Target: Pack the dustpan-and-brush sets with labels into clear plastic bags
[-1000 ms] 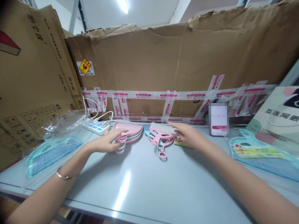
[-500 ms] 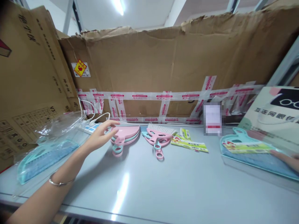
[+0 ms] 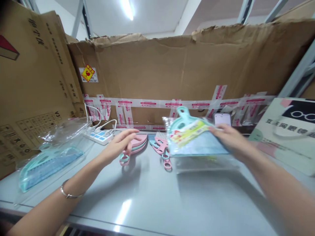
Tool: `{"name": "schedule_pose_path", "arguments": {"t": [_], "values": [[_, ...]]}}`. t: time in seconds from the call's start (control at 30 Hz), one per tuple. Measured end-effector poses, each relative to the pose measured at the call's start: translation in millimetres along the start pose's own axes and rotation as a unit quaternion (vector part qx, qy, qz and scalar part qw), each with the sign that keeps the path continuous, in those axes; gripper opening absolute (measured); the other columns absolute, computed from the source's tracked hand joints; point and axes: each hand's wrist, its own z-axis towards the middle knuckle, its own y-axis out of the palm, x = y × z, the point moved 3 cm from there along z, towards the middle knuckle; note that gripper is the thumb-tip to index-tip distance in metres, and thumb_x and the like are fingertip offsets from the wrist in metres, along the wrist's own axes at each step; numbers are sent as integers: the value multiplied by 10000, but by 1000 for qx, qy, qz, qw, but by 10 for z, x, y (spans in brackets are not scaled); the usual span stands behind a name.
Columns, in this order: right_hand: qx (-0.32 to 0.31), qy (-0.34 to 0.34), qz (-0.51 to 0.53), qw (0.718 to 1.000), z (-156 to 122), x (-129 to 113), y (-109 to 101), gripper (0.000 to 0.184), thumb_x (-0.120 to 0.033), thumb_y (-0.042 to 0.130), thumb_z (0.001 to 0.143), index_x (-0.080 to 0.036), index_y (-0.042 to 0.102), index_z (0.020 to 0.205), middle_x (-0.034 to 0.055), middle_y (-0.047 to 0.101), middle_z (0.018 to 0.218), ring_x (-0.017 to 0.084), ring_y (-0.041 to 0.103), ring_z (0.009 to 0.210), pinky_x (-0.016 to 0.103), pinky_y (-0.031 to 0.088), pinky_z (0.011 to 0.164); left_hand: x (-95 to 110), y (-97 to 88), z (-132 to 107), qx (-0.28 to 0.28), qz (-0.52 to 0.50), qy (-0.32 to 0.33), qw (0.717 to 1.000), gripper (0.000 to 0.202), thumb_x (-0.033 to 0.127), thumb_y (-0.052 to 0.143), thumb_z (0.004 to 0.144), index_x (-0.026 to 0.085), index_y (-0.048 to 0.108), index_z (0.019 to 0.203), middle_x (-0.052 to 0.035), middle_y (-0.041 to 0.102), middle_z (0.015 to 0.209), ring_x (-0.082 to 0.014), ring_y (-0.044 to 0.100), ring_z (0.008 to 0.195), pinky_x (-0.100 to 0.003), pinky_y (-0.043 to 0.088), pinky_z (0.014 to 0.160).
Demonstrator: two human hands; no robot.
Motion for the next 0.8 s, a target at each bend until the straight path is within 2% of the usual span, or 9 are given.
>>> {"name": "schedule_pose_path", "arguments": {"t": [0.03,0.13,0.23,0.37,0.43,0.5,0.6,0.67,0.8], "values": [[-68,18,36,997,-28,-115,266,173,-295,609,802,-174,573,683,3,550,538,99,455,426,229,299,415,-17,63,-4,-27,-16,-39,999,404,454,538,822,199,500,1134,-45,676,881,-62,500,397,-189,345,360],[-156,11,57,986,-166,-387,871,226,-368,671,728,-185,542,696,-24,538,571,100,455,456,220,304,430,-125,141,9,-58,-57,-139,987,365,515,541,807,215,509,1013,26,601,564,-74,429,323,-164,223,296],[-192,11,60,979,-242,-449,1188,271,-430,658,719,-197,524,751,-4,556,644,143,509,537,245,359,466,-260,75,54,-24,-109,-171,979,262,457,555,801,208,471,809,99,389,345,-59,273,256,-149,153,290],[15,-156,112,981,-348,-431,1124,273,-423,630,749,-218,495,869,38,561,907,176,551,826,293,445,699,-347,-60,101,58,-174,-128,975,213,341,570,785,205,411,741,85,433,352,-56,333,279,-137,220,311],[42,-234,142,961,-514,-419,1091,246,-433,612,770,-223,505,839,23,554,854,162,540,783,300,441,718,-340,-95,106,99,-192,-93,972,209,322,581,770,208,406,786,78,483,384,-68,412,311,-137,296,337],[-69,-192,173,963,-685,-389,1174,283,-480,620,760,-217,526,806,5,564,751,143,532,668,284,441,637,-318,-90,97,120,-199,-61,971,249,335,595,754,216,408,868,78,516,410,-90,480,339,-149,352,355],[-216,-20,244,945,-897,-338,1358,386,-496,726,653,-203,545,828,3,618,729,132,566,632,246,439,560,-288,-26,59,118,-193,-30,974,358,410,611,741,227,402,967,70,560,454,-118,535,360,-157,360,340],[-243,56,308,918,-969,-319,1448,424,-458,781,604,-197,550,846,-1,642,730,129,600,667,231,463,590,-270,36,28,101,-174,-12,980,407,473,599,748,234,403,1014,68,570,465,-128,550,365,-161,363,336],[-265,117,440,850,-1019,-250,1559,415,-341,825,587,-200,558,872,-11,677,789,124,637,703,245,521,690,-257,121,-11,95,-122,-2,988,413,552,513,801,233,445,1055,82,524,400,-122,511,325,-170,364,334]]}}
